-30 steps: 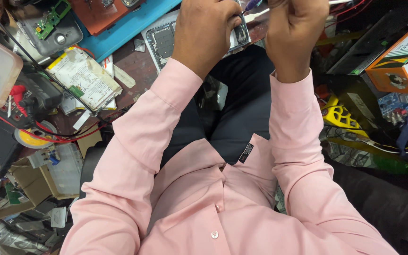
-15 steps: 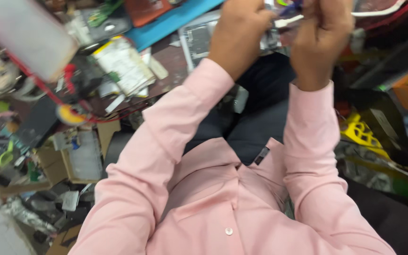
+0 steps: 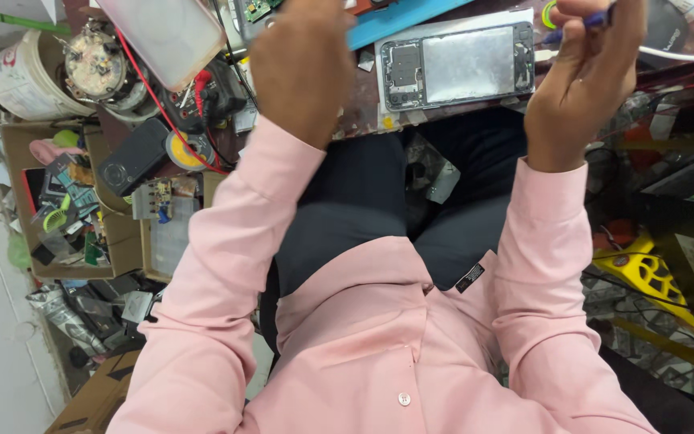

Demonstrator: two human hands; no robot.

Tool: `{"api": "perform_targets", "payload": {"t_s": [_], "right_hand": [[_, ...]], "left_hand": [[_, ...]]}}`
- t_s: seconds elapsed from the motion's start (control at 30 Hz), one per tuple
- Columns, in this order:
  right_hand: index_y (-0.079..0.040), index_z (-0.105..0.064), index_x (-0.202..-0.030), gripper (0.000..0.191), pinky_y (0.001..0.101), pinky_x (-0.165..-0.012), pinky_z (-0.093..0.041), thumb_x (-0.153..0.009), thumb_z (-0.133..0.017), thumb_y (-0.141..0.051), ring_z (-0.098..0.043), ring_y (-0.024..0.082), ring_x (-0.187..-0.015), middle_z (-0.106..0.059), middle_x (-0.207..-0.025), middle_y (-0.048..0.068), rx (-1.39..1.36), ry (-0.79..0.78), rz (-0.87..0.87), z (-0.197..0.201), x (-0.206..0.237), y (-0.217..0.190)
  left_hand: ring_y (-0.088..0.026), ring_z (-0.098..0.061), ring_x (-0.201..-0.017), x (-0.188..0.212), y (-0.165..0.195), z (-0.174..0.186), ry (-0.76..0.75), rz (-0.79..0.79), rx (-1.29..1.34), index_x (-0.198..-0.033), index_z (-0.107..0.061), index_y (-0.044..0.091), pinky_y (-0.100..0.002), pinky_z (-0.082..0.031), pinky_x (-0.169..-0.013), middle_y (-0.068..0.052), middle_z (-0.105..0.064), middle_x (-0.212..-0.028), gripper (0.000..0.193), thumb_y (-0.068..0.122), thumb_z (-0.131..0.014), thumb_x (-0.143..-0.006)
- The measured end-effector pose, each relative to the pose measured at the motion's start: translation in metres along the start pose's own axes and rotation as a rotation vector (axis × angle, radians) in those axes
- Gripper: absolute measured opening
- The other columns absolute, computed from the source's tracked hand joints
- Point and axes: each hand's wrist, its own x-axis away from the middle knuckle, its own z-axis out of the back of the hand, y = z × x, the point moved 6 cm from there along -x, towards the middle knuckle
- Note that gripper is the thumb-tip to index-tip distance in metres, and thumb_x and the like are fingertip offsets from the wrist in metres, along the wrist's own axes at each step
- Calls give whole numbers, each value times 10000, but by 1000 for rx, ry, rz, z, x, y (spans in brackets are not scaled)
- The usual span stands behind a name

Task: The person sits at a cluttered repair workbench and uses a blue precision screwdriver to unscrew and work on a disassembled smartphone, holding the phone frame while turning the driver. They occasionally reposition the phone and reach across the bench for parts and tools.

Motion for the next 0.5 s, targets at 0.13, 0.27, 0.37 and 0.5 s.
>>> {"api": "perform_targets", "payload": {"t_s": [0.13,0.27,0.37,0.5], "right_hand": [[-238,-264,-1636,489,322,-991,-577,-1252,-475,-20,-666,205,-1094,-638,-1313,134,-89,149,43,7,19,-9],[-246,-254,-1626,513,320,-969,-600,-1224,-464,-6,-641,203,-1083,-605,-1341,137,-137,147,48,10,40,-25],[-250,-257,-1628,512,316,-974,-619,-1231,-468,-5,-642,197,-1096,-600,-1328,140,-153,170,-5,13,46,-28],[-256,-265,-1620,512,317,-968,-625,-1227,-472,-2,-643,187,-1077,-600,-1313,140,-172,195,-8,18,43,-29]], "left_hand": [[-359,-688,-623,-6,-26,0,37,57,-205,-873,-751,114,-457,-532,-541,-131,-686,-728,104,210,-746,-911],[-349,-683,-593,-12,-29,-24,81,-31,-225,-857,-754,112,-454,-516,-491,-124,-676,-688,60,166,-738,-879],[-338,-679,-585,-18,-33,-42,64,-57,-292,-817,-732,105,-442,-513,-483,-116,-667,-671,36,125,-723,-846],[-302,-667,-586,-24,-29,-50,84,-166,-346,-791,-701,107,-404,-503,-493,-98,-648,-663,54,72,-691,-831]]}}
